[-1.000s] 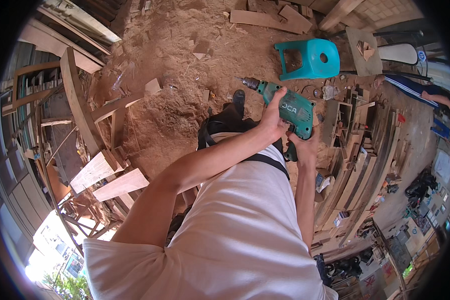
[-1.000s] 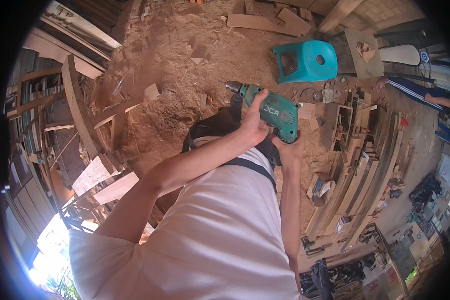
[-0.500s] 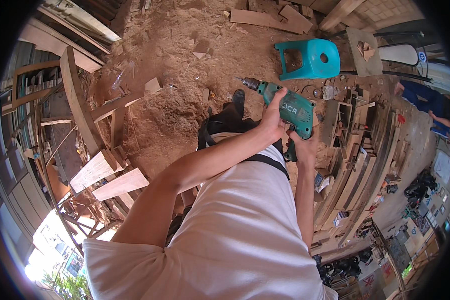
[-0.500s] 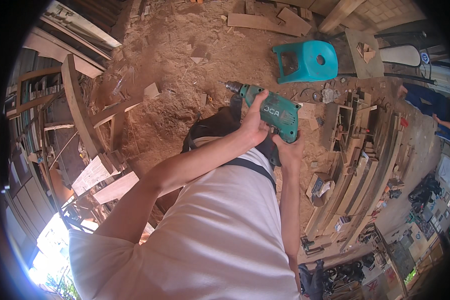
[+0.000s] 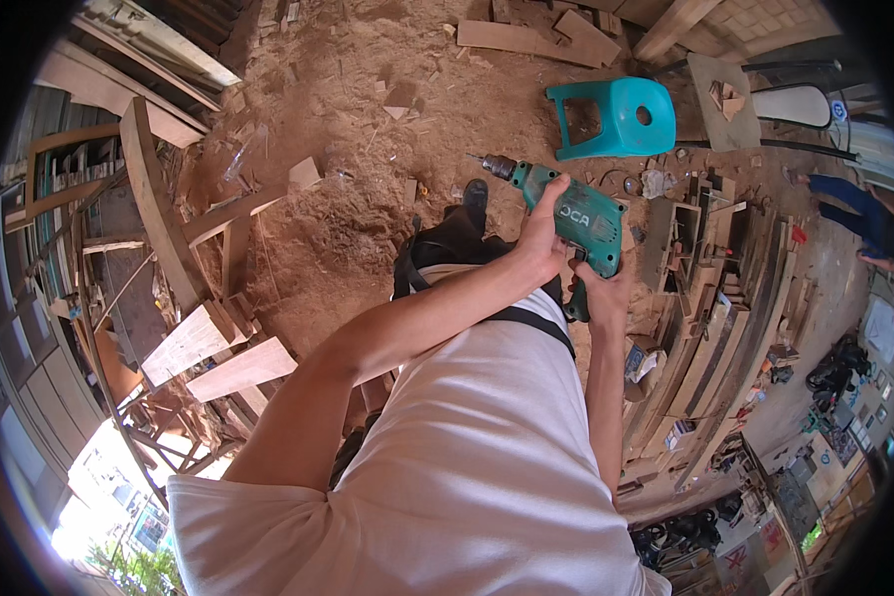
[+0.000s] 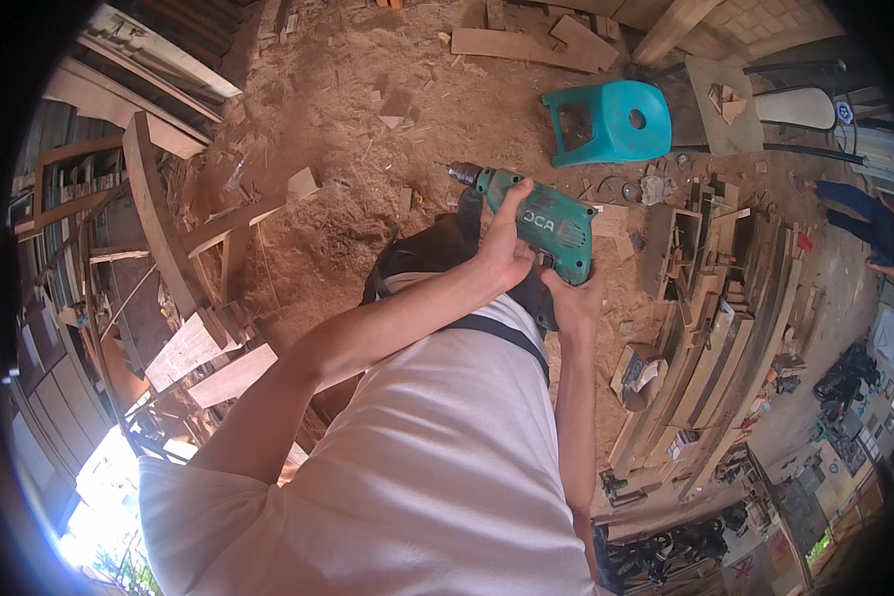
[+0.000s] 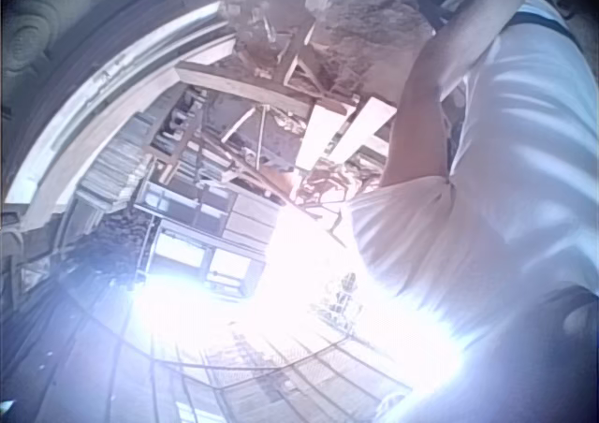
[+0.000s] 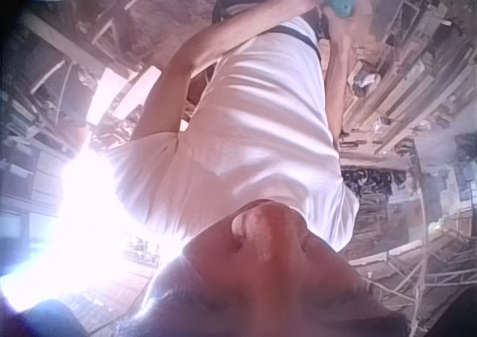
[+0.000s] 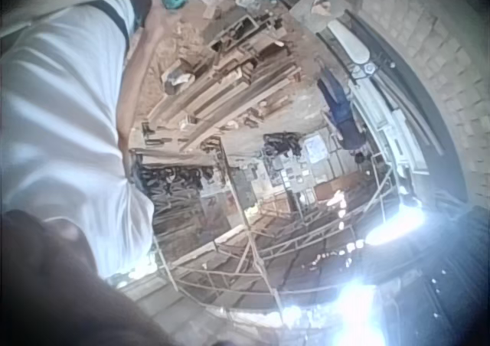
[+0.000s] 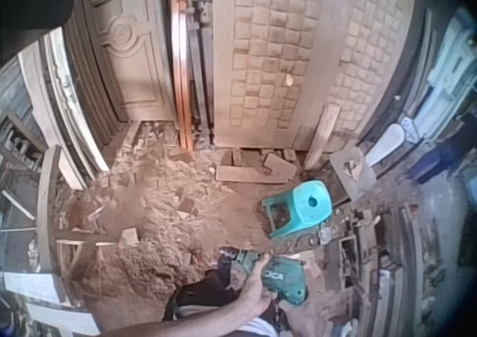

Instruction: The person uses a power drill to make holes in several small wooden boards while seated on a stool in a woodworking shop.

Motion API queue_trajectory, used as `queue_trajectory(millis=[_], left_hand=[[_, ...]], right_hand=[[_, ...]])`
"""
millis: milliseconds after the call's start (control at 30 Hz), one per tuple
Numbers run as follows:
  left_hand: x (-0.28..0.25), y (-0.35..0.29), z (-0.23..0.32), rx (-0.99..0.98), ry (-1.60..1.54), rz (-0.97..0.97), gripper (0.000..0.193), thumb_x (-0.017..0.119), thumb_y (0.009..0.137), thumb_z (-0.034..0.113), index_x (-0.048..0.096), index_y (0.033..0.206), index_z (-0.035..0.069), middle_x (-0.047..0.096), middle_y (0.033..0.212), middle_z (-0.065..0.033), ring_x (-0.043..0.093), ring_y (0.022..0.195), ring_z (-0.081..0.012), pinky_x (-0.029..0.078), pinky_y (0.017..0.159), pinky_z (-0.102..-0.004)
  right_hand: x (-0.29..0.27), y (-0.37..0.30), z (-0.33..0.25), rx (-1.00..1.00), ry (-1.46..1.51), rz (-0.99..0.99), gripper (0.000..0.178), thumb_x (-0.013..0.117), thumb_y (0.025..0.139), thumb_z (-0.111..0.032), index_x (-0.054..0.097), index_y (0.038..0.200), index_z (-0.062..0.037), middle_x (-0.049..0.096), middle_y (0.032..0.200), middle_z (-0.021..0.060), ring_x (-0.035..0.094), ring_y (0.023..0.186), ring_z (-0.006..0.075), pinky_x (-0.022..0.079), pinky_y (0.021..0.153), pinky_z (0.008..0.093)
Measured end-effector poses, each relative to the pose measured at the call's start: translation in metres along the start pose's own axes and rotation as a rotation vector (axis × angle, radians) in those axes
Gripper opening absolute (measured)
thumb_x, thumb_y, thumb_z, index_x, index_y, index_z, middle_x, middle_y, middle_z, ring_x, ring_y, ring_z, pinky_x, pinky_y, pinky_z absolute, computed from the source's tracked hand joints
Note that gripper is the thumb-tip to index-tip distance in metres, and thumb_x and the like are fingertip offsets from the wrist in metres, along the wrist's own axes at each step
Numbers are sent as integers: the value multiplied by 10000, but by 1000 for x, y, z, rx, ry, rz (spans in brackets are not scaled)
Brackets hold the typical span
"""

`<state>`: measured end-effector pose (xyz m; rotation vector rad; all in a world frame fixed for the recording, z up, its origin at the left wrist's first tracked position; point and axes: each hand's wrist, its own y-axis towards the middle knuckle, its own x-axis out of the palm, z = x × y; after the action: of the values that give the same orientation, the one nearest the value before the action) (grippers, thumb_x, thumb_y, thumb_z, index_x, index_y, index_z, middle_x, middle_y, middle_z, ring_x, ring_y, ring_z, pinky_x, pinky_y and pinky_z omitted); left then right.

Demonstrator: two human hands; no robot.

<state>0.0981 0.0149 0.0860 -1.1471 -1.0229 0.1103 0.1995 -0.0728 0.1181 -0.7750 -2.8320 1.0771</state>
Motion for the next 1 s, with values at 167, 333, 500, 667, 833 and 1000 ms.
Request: queue_trajectory(millis=[167,333,500,667,833,1000], left_hand=[[-1,3,0,-6,-3,-15,420,782,806,423,599,1096,180,640,1002,7,608,955,-143,477,870,-339],[2,2,1,-1,-1,-8,429,775,810,428,597,1116,186,639,1009,7,606,960,-150,476,875,-351],[4,0,-1,0,16,-1,435,772,816,421,590,1131,184,637,1012,7,606,972,-157,480,883,-359],[1,4,-3,-5,-6,-34,434,773,818,416,587,1131,180,638,1012,3,612,973,-157,486,887,-359],[3,5,-2,-41,39,-65,433,749,827,443,587,1128,177,644,1026,-8,613,978,-168,482,891,-377],[8,-4,7,-170,169,-158,511,690,818,562,586,1125,167,650,1056,-35,611,998,-215,461,881,-420]], right_hand=[[2,-1,-5,-14,9,-17,501,740,730,59,497,1165,16,648,1029,90,646,898,147,534,781,278],[0,1,-1,-39,16,-37,517,734,735,64,494,1192,21,654,1037,93,652,900,148,537,774,273],[-3,2,0,-1,14,-10,518,727,736,66,500,1201,31,665,1019,93,661,872,153,539,763,274],[-6,3,-2,-19,10,-61,448,730,741,49,552,1153,32,679,981,84,668,850,148,538,744,274],[-7,2,-6,3,-50,-66,326,740,784,-58,604,1070,17,666,844,71,634,669,152,515,599,299],[-18,-4,-23,345,331,-258,348,694,862,-259,608,1067,8,631,820,84,618,641,197,512,606,342]])
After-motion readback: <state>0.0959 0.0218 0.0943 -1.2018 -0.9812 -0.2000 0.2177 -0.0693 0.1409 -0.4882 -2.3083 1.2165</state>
